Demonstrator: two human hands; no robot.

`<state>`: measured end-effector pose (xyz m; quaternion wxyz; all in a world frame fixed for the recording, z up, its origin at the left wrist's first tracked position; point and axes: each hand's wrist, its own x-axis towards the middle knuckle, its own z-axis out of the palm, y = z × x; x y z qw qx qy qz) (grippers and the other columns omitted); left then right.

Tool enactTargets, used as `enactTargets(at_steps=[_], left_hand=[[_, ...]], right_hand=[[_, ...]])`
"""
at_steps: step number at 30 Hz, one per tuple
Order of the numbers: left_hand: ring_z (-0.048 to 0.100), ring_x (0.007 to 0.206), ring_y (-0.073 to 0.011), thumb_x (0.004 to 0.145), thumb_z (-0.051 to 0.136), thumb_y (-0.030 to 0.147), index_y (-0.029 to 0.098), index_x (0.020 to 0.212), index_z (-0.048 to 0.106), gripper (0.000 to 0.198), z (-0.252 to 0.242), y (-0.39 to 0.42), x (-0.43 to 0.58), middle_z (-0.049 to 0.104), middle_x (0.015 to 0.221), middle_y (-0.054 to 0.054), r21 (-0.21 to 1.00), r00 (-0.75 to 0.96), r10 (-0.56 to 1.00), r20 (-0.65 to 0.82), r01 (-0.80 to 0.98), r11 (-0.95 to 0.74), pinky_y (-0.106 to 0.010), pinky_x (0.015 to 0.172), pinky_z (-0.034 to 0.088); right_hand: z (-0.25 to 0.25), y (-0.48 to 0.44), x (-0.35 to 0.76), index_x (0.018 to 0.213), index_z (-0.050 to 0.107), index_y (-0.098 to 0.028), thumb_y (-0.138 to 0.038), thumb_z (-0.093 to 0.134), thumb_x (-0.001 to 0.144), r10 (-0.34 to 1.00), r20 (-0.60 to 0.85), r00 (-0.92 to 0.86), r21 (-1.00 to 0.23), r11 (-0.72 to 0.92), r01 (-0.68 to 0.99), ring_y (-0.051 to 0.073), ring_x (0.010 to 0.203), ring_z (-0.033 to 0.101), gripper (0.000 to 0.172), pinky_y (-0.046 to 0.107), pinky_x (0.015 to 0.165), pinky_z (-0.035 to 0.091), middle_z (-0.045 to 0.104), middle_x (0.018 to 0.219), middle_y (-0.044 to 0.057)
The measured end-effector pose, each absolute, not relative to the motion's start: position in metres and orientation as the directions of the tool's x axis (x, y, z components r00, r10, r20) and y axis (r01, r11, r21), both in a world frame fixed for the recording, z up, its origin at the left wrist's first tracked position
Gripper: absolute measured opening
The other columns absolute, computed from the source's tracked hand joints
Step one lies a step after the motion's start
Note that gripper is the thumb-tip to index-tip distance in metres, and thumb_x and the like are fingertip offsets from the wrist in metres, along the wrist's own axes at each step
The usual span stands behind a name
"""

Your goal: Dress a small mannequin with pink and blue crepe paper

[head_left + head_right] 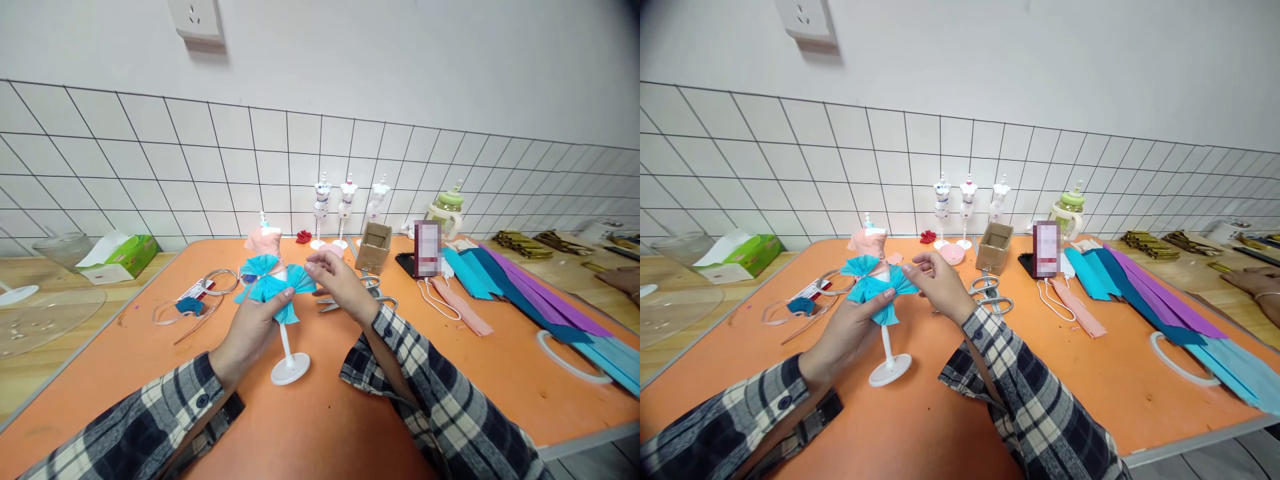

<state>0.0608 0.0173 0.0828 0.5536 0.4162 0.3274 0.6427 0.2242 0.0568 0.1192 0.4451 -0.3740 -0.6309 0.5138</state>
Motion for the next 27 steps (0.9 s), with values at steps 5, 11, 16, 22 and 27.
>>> enactTargets(at_steps=[5, 11, 16, 22, 27], left_hand=[[0.062, 0.078, -0.0154, 0.072, 0.083, 0.023, 0.019, 0.081, 0.067, 0.019, 0.081, 0.021, 0.058, 0.068, 0.083, 0.000, 0.889, -0.093, 0.972, 0.217, -0.392, -0.236, -0.029, 0.077, 0.050], [0.064, 0.083, -0.0160, 0.074, 0.081, 0.021, 0.019, 0.084, 0.068, 0.016, 0.079, 0.022, 0.057, 0.071, 0.087, 0.000, 0.876, -0.031, 0.967, 0.254, -0.416, -0.244, -0.031, 0.085, 0.050], [0.066, 0.087, -0.0207, 0.072, 0.080, 0.021, 0.020, 0.091, 0.069, 0.022, 0.085, 0.018, 0.058, 0.072, 0.093, -0.002, 0.808, 0.016, 0.983, 0.183, -0.571, -0.141, -0.035, 0.082, 0.053], [0.059, 0.064, -0.0133, 0.077, 0.077, 0.030, 0.018, 0.085, 0.066, 0.019, 0.089, 0.020, 0.059, 0.067, 0.080, 0.000, 0.761, -0.031, 0.980, 0.195, -0.625, -0.172, -0.024, 0.055, 0.048], [0.052, 0.056, -0.0085, 0.077, 0.078, 0.031, 0.016, 0.080, 0.063, 0.022, 0.087, 0.022, 0.059, 0.061, 0.073, 0.002, 0.795, -0.093, 0.983, 0.156, -0.580, -0.180, -0.020, 0.050, 0.044]], right_hand=[[0.110, 0.048, 0.213, 0.083, 0.062, -0.017, -0.037, 0.078, 0.070, 0.862, -0.178, -0.475, -0.960, -0.258, -0.108, 0.009, 0.063, 0.053, 0.029, 0.016, 0.043, 0.043, 0.060, 0.083, 0.002], [0.094, 0.048, 0.201, 0.082, 0.062, -0.016, -0.027, 0.086, 0.059, 0.822, -0.219, -0.525, -0.840, -0.432, -0.327, 0.005, 0.055, 0.049, 0.035, 0.013, 0.041, 0.040, 0.055, 0.069, -0.005], [0.091, 0.050, 0.200, 0.084, 0.060, -0.017, -0.029, 0.084, 0.059, 0.843, -0.205, -0.497, -0.797, -0.438, -0.415, 0.003, 0.051, 0.050, 0.036, 0.013, 0.039, 0.040, 0.058, 0.072, -0.006], [0.109, 0.055, 0.213, 0.082, 0.059, -0.018, -0.033, 0.072, 0.066, 0.935, 0.023, -0.353, -0.968, -0.067, -0.241, 0.009, 0.050, 0.055, 0.026, 0.016, 0.033, 0.032, 0.060, 0.071, -0.003], [0.111, 0.053, 0.216, 0.083, 0.064, -0.019, -0.031, 0.069, 0.071, 0.933, 0.232, -0.276, -0.972, 0.211, -0.104, 0.008, 0.050, 0.041, 0.017, 0.019, 0.041, 0.032, 0.047, 0.059, -0.006]])
